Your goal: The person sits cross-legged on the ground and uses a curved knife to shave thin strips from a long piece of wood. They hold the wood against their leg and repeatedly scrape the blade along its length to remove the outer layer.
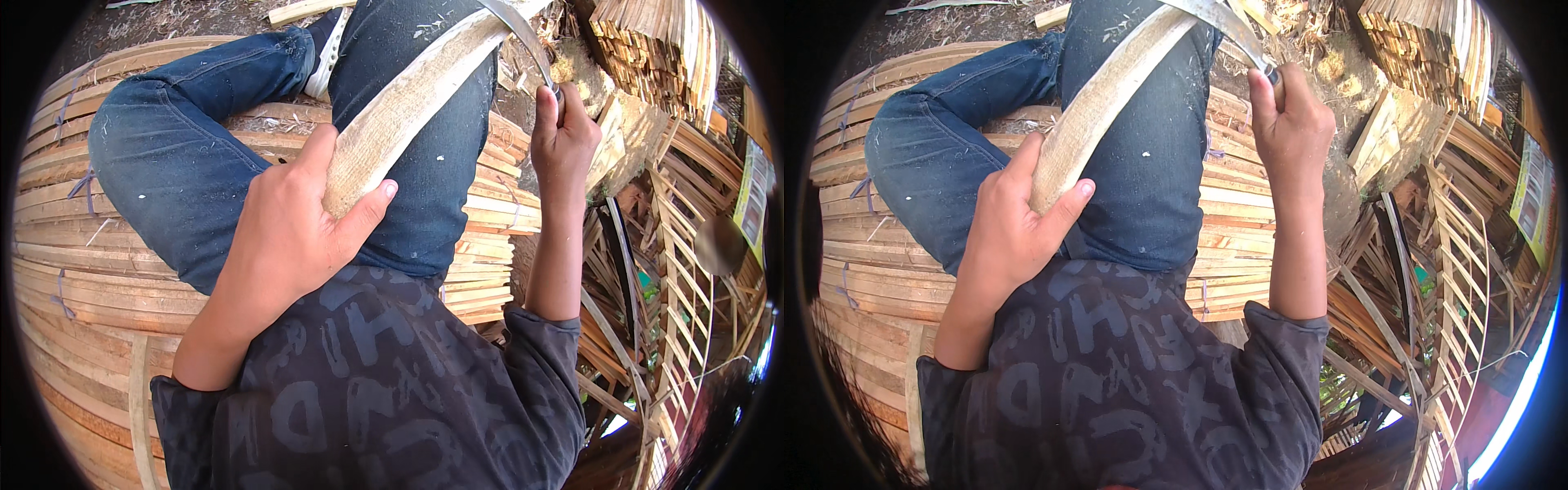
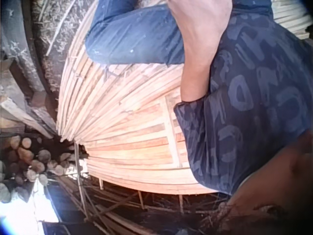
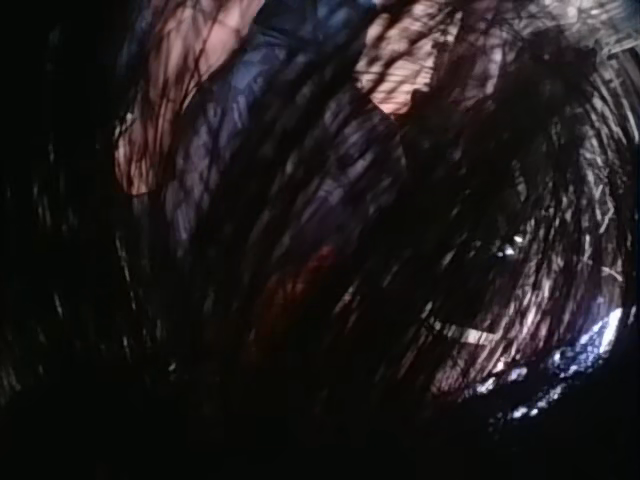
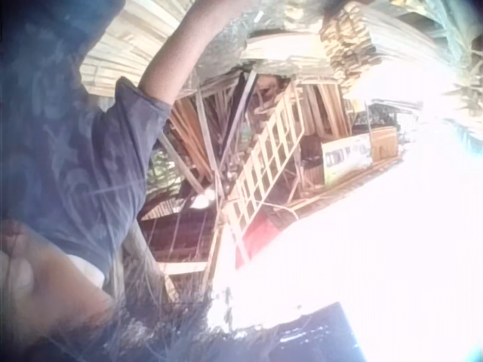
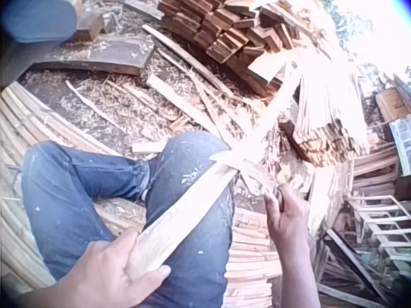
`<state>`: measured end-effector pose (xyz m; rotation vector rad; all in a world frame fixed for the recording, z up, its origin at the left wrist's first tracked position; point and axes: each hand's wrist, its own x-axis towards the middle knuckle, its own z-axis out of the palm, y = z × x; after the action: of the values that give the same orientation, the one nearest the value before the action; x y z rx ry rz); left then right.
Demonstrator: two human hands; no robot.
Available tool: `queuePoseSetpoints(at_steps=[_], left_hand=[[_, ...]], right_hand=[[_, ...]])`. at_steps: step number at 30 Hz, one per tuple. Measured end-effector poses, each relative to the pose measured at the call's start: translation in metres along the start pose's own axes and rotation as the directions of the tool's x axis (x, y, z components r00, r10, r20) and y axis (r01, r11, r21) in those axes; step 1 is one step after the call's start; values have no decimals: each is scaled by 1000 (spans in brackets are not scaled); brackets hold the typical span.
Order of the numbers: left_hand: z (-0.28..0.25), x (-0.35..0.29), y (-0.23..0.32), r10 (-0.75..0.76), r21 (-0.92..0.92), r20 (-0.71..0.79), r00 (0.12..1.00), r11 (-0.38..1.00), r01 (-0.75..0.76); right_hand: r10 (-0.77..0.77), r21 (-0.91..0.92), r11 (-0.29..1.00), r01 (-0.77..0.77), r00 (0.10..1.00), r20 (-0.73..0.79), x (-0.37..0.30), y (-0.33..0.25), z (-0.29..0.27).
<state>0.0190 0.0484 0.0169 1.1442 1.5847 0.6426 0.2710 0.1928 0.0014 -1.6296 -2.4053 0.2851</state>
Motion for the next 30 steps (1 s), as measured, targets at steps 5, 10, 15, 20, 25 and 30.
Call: queuePoseSetpoints(at_steps=[5,10,15,20,25,30], left_hand=[[3,-3,2,-2,-40,-50,999,999,0],[2,-4,6,-40,-23,-4,999,999,40],[4,-4,-3,-8,8,-39,999,1000,9],[8,-5,-4,10,-96,-61,998,995,-15],[1,3,4,-18,-42,14,1000,999,19],[5,-1,-4,-4,-21,-7,1000,1000,4]], right_hand=[[-180,-226,962,152,978,-109,39,29,-2],[-134,-208,973,103,980,-145,40,39,5],[-27,-159,987,19,999,-47,19,-3,-8],[-211,-174,964,203,977,-30,24,9,-1],[-83,-85,993,78,995,-53,30,16,0],[-233,-123,966,229,972,-22,28,7,1]])
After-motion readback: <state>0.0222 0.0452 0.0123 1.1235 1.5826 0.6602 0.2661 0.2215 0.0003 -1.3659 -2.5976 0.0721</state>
